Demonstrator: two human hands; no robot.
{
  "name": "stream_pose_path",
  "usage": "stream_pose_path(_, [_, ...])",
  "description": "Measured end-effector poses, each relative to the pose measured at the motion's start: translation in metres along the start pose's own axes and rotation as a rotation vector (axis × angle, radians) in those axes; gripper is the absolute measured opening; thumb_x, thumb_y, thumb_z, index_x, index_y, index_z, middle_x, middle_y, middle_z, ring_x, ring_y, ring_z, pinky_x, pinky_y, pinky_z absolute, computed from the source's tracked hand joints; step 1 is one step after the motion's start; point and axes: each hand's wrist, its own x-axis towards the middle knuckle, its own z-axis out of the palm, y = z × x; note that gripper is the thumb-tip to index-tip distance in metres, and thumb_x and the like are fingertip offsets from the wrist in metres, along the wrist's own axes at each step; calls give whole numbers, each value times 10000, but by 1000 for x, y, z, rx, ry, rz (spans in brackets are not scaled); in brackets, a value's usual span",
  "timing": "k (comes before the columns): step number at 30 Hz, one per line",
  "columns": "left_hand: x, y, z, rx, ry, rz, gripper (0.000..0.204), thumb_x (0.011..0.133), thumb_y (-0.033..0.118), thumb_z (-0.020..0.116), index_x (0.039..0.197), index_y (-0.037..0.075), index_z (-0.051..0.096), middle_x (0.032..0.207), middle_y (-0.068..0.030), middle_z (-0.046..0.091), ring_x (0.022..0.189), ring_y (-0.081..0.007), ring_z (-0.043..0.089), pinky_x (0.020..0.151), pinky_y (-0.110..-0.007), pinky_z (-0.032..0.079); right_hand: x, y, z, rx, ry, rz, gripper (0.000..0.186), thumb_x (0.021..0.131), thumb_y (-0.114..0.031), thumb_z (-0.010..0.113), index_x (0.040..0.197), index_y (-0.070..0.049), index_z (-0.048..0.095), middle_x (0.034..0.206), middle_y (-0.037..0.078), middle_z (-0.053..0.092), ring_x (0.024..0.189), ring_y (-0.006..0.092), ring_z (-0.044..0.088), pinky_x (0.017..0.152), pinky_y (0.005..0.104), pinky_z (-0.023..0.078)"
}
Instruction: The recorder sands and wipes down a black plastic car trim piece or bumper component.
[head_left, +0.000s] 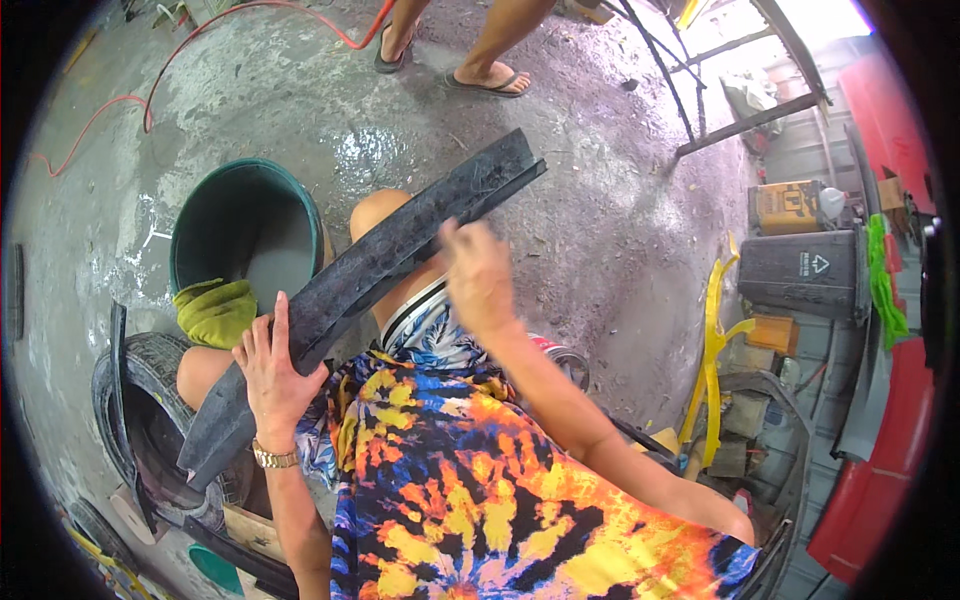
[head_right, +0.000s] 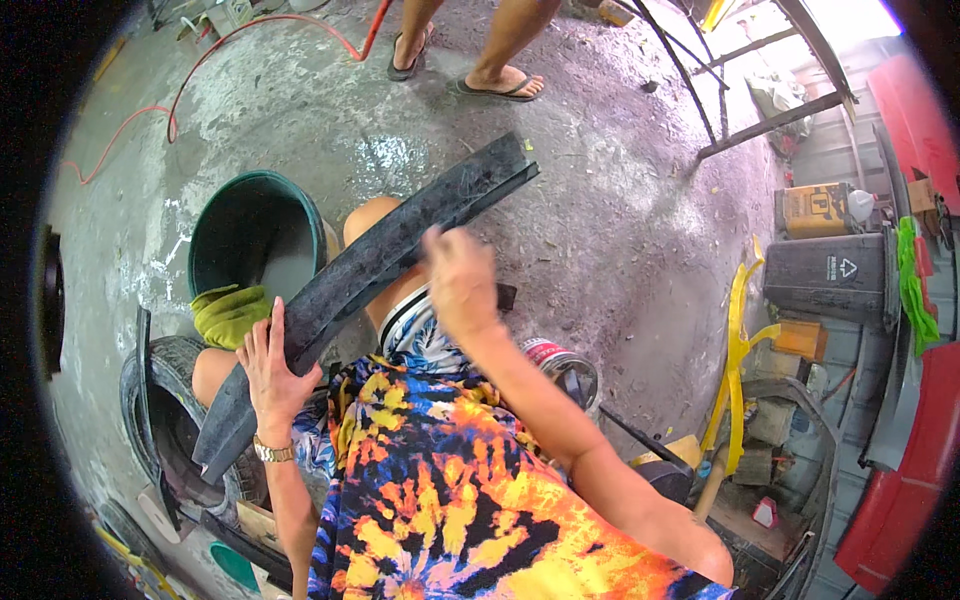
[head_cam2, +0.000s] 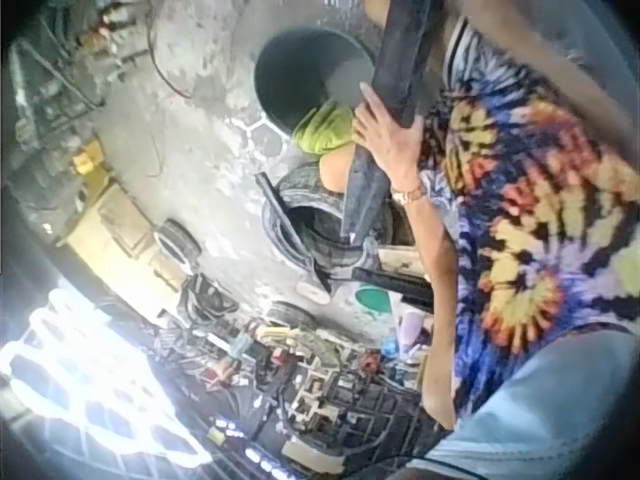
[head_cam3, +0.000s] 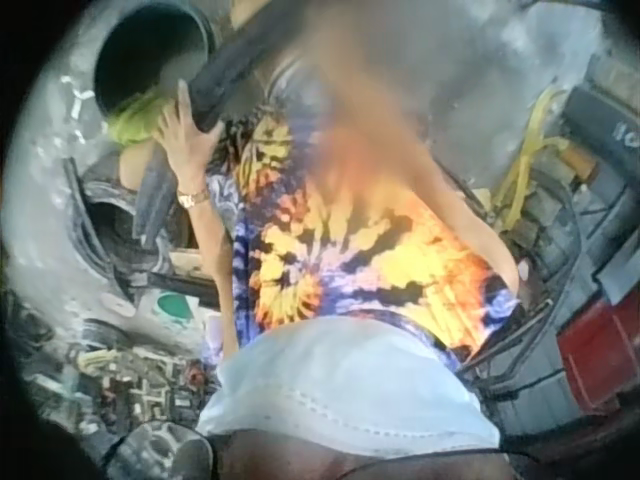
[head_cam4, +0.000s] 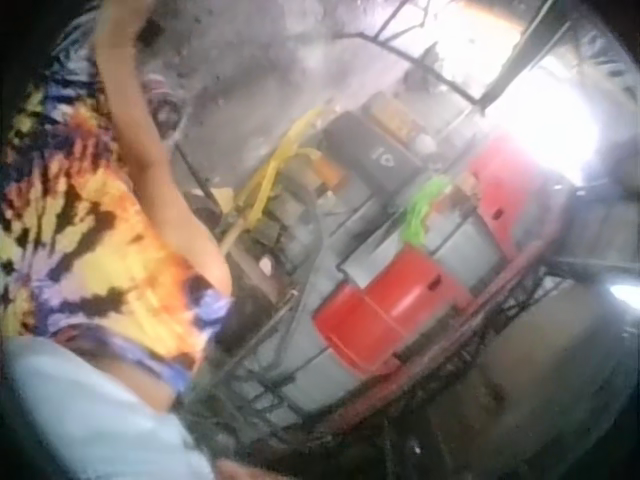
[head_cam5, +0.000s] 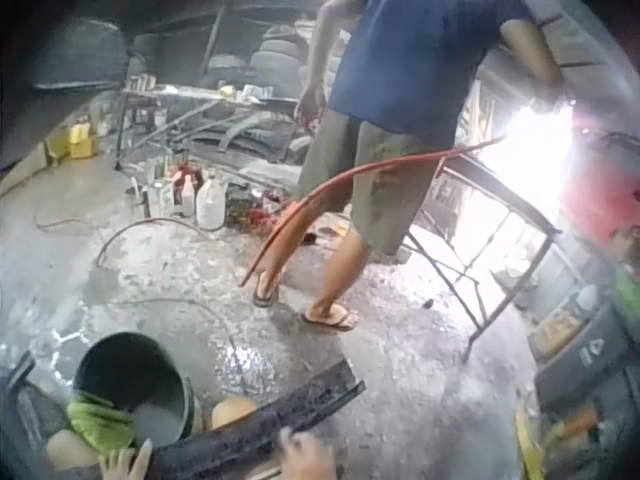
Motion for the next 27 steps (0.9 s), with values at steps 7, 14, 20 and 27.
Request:
stream_pose_path(7, [7, -5, 1, -102, -78, -1, 1101, 614, 199, 809, 1610, 159, 341, 1224, -141, 521, 1174, -355, 505, 1051, -479, 374, -3, 4, -8, -63, -3, -65, 410, 865, -67, 598, 1272, -63, 649, 974, 49, 556, 951, 236, 578, 797, 407, 416])
stream_pose_path(14, [5, -3, 3, -99, -47, 11, 1098, 617, 214, 811, 1609, 153, 345, 1213, -141, 523, 1172, -352, 505, 1054, -473, 366, 1, -3, -12, -81, -56, -8, 360, 883, -88, 606, 1240, -73, 657, 988, 69, 568, 970, 254, 583, 819, 423, 422])
stream_pose_path(20, [2, -5, 6, -87, -11, 16, 1117, 610, 205, 819, 1614, 155, 332, 1240, -138, 522, 1191, -349, 503, 1055, -491, 363, 8, 19, -13, -100, 21, -3, 369, 870, -72, 588, 1237, -76, 633, 979, 49, 564, 954, 245, 590, 787, 418, 433])
stream_pose_path(27, [-5, -3, 6, -37, -38, -16, 1171, 592, 221, 867, 1621, 171, 309, 1275, -134, 498, 1222, -349, 486, 1085, -506, 351, 8, 17, -14, -118, -1, -27, 357, 871, -58, 596, 1219, -89, 673, 1000, 47, 568, 935, 240, 579, 799, 405, 421])
